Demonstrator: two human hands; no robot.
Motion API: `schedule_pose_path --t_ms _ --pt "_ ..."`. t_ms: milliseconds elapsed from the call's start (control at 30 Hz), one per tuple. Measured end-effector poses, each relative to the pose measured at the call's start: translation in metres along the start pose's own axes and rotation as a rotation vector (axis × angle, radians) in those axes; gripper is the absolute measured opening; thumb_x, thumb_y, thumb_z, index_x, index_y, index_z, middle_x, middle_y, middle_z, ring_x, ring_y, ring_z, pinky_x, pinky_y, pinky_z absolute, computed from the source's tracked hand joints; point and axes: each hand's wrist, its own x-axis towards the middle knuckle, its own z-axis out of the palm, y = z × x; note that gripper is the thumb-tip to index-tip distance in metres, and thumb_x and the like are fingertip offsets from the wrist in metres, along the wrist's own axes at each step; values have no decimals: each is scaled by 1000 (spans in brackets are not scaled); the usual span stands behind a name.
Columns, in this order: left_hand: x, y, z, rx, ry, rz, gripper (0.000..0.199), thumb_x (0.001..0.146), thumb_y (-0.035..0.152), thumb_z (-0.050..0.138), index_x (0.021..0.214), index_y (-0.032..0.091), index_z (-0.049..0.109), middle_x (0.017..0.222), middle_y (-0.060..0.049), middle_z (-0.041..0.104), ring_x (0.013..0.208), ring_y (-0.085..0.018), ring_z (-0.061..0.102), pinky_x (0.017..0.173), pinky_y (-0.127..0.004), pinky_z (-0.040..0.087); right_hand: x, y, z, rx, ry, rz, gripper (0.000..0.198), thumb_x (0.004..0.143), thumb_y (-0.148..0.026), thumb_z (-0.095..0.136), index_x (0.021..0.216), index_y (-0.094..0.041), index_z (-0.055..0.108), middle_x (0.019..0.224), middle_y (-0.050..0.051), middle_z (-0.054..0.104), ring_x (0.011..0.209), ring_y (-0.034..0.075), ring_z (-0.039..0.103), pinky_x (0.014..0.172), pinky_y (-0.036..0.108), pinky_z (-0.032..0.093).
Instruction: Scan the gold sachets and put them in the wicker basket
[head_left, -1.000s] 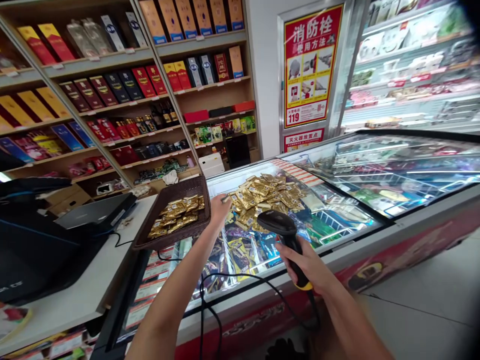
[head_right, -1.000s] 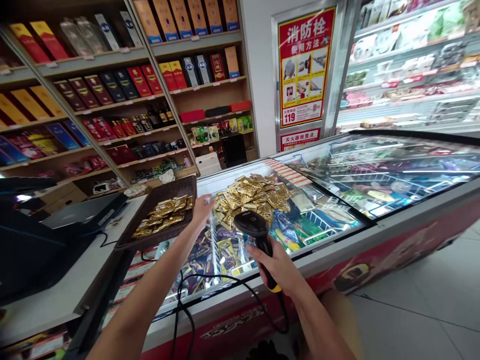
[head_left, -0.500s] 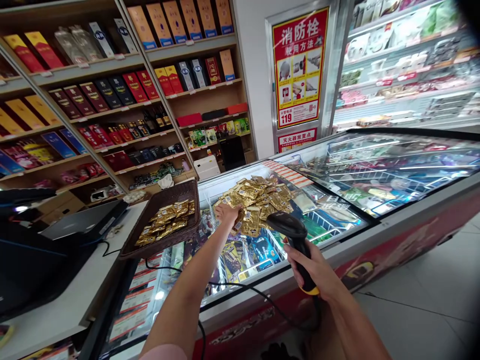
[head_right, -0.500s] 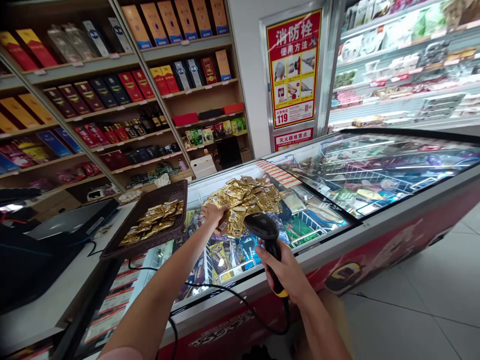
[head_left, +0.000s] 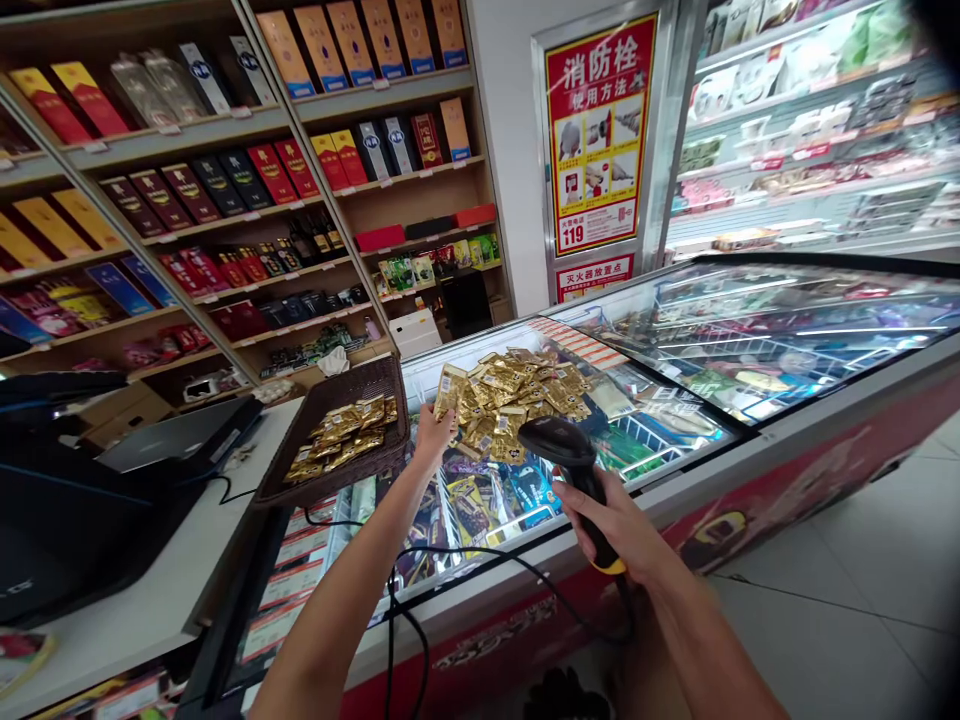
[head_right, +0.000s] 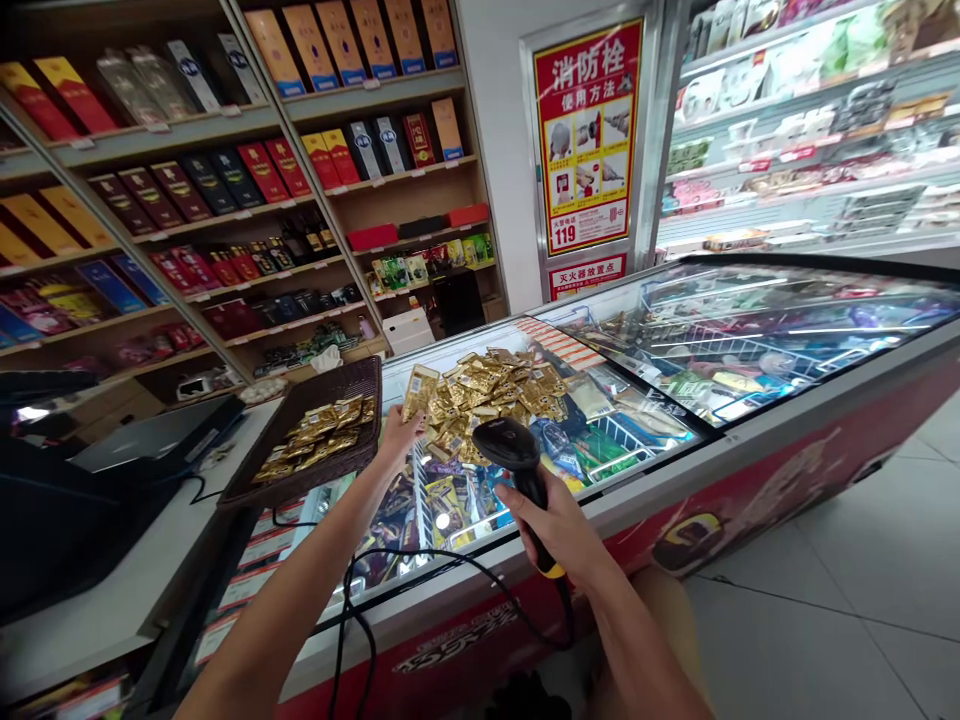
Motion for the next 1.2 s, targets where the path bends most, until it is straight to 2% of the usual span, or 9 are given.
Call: schedule_pose_path --t_ms 100,200,467,667,800,967,1200 --pt "-23 8 -20 -112 -103 -25 30 75 34 69 90 22 47 92 -3 60 77 -16 62 68 -33 56 -1 0 11 -18 -39 -13 53 71 -60 72 99 -20 52 50 -10 47 28 7 38 31 20 29" --pt "-42 14 -40 -143 -163 -14 37 70 39 73 91 21 49 90 -3 61 79 -17 61 70 -35 57 -3 -2 24 -40 -78 -27 51 72 -58 71 99 -20 52 48 -10 47 27 7 38 29 20 27" --pt "-64 11 -79 -127 -149 -12 42 65 43 75 91 20 51 90 -2 63 74 -16 62 66 -34 56 4 -20 54 -176 -245 -96 38 78 -53 69 88 -22 48 45 -11 44 28 7 37 31 20 28" --pt "-66 11 -94 -142 -116 -25 44 63 43 77 90 19 52 85 -1 61 70 -15 61 66 -34 57 60 -56 72 -358 -497 -292 38 82 -51 66 97 -20 50 51 -10 47 35 8 43 36 20 37" --pt "-61 17 -100 -173 -70 -18 44 62 42 78 89 19 51 85 -1 63 72 -16 63 67 -35 57 97 -72 82 -454 -679 -324 38 81 -50 68 96 -19 51 51 -10 46 34 7 43 37 20 37" --pt "-51 18 -106 -193 -43 -26 45 61 43 78 89 20 51 84 0 62 66 -15 62 65 -35 57 125 -71 87 -525 -721 -317 37 82 -52 67 90 -20 52 54 -8 48 35 8 44 37 21 36" --pt "-38 10 -114 -191 -1 -22 46 62 43 78 92 19 53 91 -5 64 80 -19 63 66 -36 58 159 -58 90 -534 -813 -276 35 84 -52 64 88 -20 50 54 -9 49 34 8 43 42 22 36"
